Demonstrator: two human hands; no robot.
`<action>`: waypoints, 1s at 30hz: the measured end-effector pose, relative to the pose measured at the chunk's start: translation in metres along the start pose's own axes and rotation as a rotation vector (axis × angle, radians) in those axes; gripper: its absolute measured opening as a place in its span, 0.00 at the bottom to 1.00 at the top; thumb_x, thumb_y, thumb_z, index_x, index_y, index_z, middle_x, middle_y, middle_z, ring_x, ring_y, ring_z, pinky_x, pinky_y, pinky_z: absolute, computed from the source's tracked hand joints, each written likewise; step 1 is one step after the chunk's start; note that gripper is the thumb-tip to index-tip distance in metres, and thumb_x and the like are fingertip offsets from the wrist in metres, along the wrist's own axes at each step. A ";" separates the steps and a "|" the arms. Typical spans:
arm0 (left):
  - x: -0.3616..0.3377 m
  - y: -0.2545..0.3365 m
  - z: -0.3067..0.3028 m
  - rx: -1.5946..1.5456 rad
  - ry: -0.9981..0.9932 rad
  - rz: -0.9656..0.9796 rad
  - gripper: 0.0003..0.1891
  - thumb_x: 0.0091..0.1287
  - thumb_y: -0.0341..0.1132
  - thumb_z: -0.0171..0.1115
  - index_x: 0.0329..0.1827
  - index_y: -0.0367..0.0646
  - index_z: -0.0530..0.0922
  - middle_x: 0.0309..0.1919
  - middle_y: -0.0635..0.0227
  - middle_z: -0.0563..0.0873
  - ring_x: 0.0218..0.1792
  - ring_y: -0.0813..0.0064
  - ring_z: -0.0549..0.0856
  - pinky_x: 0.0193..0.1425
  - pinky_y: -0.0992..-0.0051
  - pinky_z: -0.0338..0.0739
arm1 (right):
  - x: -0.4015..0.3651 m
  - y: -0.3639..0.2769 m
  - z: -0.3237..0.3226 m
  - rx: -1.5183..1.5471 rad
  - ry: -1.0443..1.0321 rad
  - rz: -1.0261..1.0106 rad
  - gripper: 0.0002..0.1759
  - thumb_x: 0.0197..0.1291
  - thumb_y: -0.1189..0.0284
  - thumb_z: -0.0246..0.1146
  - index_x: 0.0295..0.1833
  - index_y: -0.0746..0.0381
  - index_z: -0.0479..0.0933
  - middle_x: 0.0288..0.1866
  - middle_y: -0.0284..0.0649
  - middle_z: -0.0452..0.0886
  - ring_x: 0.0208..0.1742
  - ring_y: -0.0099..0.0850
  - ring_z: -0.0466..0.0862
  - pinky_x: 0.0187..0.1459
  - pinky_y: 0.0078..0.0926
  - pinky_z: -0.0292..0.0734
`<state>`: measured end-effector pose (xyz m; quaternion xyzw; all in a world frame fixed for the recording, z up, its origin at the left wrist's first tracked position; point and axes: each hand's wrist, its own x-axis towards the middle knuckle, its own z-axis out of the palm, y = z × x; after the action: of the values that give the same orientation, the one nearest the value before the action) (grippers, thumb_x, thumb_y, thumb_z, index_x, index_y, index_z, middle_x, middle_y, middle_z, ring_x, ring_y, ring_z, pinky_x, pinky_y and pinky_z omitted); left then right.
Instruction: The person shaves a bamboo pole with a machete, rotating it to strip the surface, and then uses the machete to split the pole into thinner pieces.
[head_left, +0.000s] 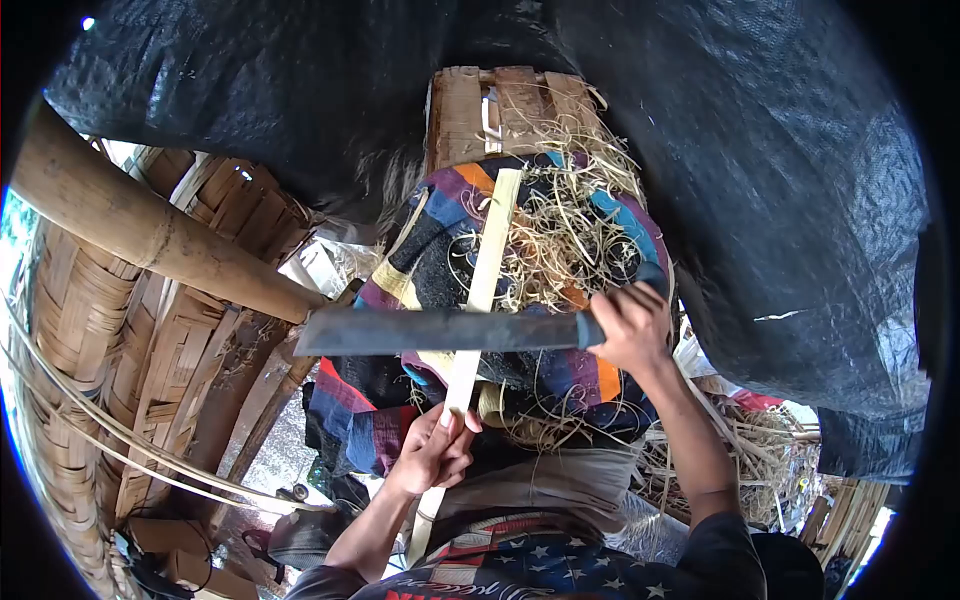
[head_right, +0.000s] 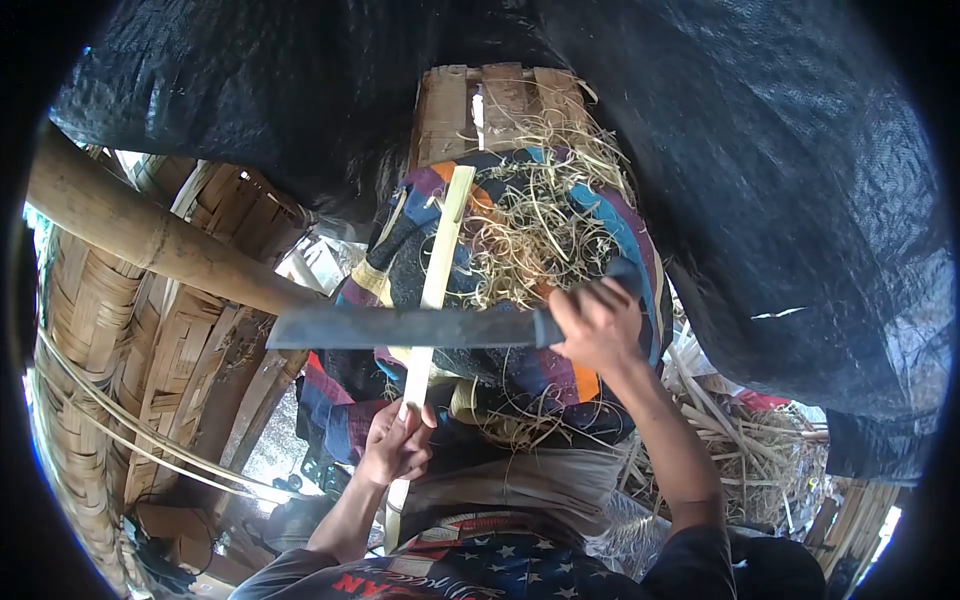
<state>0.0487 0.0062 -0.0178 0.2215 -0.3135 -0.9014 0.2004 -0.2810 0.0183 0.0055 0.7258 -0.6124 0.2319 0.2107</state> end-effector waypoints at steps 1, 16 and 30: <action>0.000 0.000 0.001 0.000 -0.017 0.003 0.21 0.81 0.51 0.44 0.54 0.40 0.70 0.23 0.78 0.61 0.13 0.88 0.55 0.13 0.83 0.51 | 0.004 -0.005 -0.006 -0.010 0.021 -0.035 0.10 0.42 0.65 0.70 0.29 0.55 0.77 0.24 0.38 0.82 0.24 0.34 0.83 0.33 0.33 0.77; 0.017 0.010 -0.005 0.004 -0.036 0.033 0.25 0.81 0.52 0.43 0.55 0.33 0.70 0.22 0.73 0.67 0.10 0.84 0.66 0.12 0.83 0.64 | 0.000 0.017 -0.006 0.195 -0.168 0.901 0.11 0.50 0.66 0.71 0.34 0.62 0.83 0.30 0.51 0.85 0.37 0.54 0.85 0.41 0.48 0.78; 0.011 0.005 0.015 0.140 0.002 0.015 0.23 0.82 0.51 0.40 0.54 0.37 0.71 0.20 0.77 0.64 0.12 0.87 0.59 0.12 0.83 0.58 | -0.019 -0.017 0.003 0.042 -0.088 -0.031 0.25 0.28 0.64 0.80 0.37 0.57 0.79 0.27 0.36 0.84 0.28 0.31 0.84 0.38 0.30 0.77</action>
<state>0.0333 0.0040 -0.0071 0.2333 -0.3774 -0.8755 0.1915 -0.2662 0.0345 -0.0093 0.7489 -0.6048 0.2093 0.1718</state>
